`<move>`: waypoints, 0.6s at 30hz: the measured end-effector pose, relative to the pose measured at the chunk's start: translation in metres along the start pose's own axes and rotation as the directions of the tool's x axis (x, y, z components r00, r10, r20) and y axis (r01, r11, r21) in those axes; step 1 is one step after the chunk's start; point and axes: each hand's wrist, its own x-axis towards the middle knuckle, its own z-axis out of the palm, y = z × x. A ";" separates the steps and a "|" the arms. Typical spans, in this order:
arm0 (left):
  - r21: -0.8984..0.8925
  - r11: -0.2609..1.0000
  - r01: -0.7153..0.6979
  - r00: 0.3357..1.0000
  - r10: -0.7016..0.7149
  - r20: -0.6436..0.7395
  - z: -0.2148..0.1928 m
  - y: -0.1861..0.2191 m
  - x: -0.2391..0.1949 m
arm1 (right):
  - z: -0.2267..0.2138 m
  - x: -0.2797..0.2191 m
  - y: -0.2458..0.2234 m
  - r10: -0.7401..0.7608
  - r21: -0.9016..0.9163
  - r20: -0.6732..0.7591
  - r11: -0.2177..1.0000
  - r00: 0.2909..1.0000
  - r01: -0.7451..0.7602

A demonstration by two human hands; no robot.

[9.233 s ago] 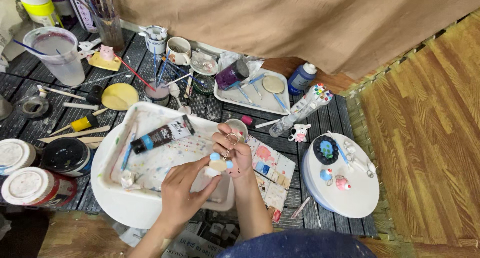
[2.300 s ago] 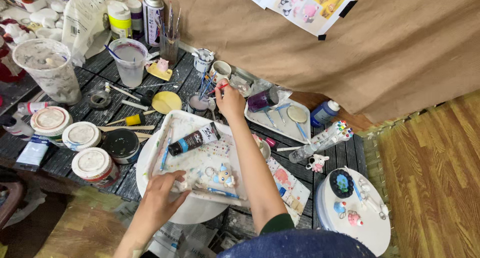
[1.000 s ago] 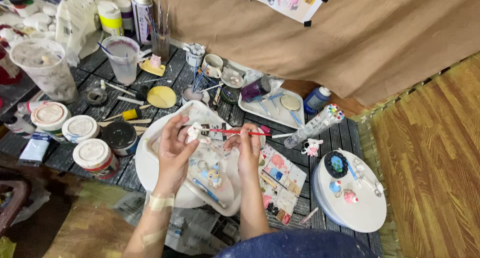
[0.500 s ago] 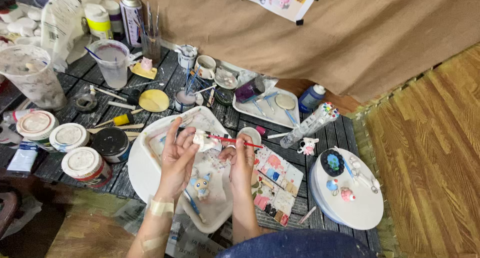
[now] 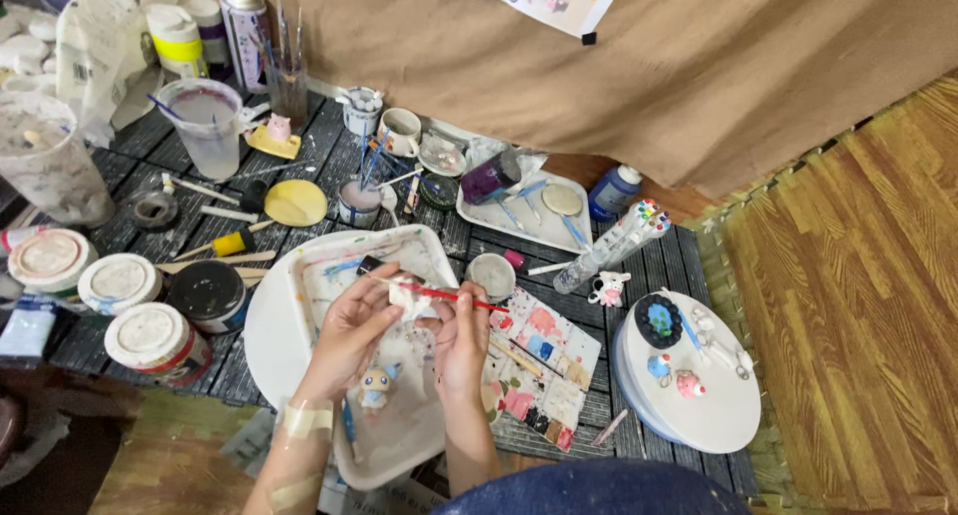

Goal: The person paints small figurines using a fine brush and various paints. They dip the brush into paint, apply it to the figurine, and occasionally switch between different figurines and colors.

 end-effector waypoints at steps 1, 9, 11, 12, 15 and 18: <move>0.016 0.999 -0.029 1.000 0.029 0.001 -0.004 0.003 0.004 | 0.001 0.004 0.001 -0.014 -0.003 0.012 1.000 1.000 0.014; 0.178 0.967 -0.184 0.968 0.210 -0.140 -0.001 0.009 0.002 | -0.004 0.002 -0.002 -0.121 -0.221 0.114 0.965 0.986 0.144; 0.181 0.969 -0.166 0.961 0.200 -0.191 0.000 0.006 -0.003 | -0.007 -0.003 -0.005 -0.065 -0.197 0.124 0.976 0.990 0.088; 0.185 0.969 -0.164 0.956 0.202 -0.210 -0.001 0.006 0.000 | -0.006 0.000 -0.006 -0.042 -0.181 0.136 0.981 0.990 0.066; 0.233 0.953 -0.196 0.953 0.241 -0.184 0.002 0.010 0.005 | -0.008 -0.001 -0.009 -0.025 -0.220 0.184 0.973 0.983 0.066; 0.267 0.932 -0.245 0.949 0.287 -0.130 0.005 0.014 0.004 | -0.013 0.002 -0.011 -0.002 -0.222 0.208 0.974 0.978 0.049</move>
